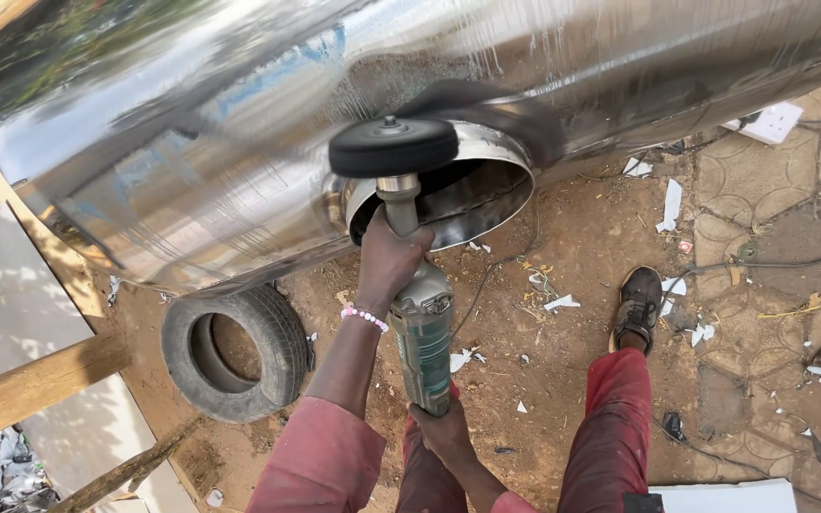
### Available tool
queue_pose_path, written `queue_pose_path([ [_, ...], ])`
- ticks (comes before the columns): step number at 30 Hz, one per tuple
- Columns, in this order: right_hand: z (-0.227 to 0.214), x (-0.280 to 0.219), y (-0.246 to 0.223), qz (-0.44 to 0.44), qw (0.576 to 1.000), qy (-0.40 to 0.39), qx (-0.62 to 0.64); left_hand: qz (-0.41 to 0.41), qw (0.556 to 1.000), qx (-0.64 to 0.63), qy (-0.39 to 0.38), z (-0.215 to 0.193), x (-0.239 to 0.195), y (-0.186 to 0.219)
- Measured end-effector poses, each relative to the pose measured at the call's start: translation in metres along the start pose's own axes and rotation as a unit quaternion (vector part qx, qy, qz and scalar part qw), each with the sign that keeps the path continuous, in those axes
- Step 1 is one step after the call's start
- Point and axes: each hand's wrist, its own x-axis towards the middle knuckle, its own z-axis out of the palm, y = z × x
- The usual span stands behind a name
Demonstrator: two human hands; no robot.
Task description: Polishing the surface of a large stainless steel tank using a power grinder with a buffing attachment
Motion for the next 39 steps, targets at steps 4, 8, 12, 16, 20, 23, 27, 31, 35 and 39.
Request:
queue_pose_path([
  [4,-0.017,-0.009,-0.003,-0.059,0.998,-0.023,-0.011,0.008,0.999,-0.034,-0.011,0.009,-0.007,0.014],
  [8,-0.018,-0.015,-0.014,-0.038,0.999,0.004,-0.012,0.012,0.999,0.002,-0.032,0.013,-0.013,0.033],
  [12,-0.028,0.007,0.007,-0.095,0.995,0.020,0.034,0.057,0.993,0.063,-0.079,0.040,-0.002,0.035],
  [16,-0.042,0.000,-0.001,-0.087,0.996,0.030,0.012,0.107,0.986,0.066,-0.113,0.070,-0.009,0.033],
  [20,-0.052,-0.005,-0.026,-0.070,0.996,0.044,-0.020,0.096,0.987,0.039,-0.119,0.076,-0.010,0.034],
  [23,-0.066,-0.014,-0.045,-0.053,0.996,0.061,-0.040,0.062,0.994,-0.006,-0.095,0.065,0.005,0.026],
  [27,-0.094,-0.040,-0.076,-0.015,0.973,0.074,-0.219,-0.039,0.982,-0.180,-0.044,0.021,-0.010,0.012],
  [31,-0.112,-0.057,-0.095,-0.063,0.939,0.083,-0.329,-0.047,0.932,-0.358,-0.020,0.014,0.007,-0.036],
  [35,-0.128,-0.081,-0.119,-0.099,0.904,0.054,-0.412,-0.072,0.886,-0.458,0.028,0.015,0.006,-0.057],
  [39,-0.141,-0.086,-0.126,-0.111,0.914,0.039,-0.388,-0.095,0.899,-0.427,0.024,0.014,0.003,-0.039],
])
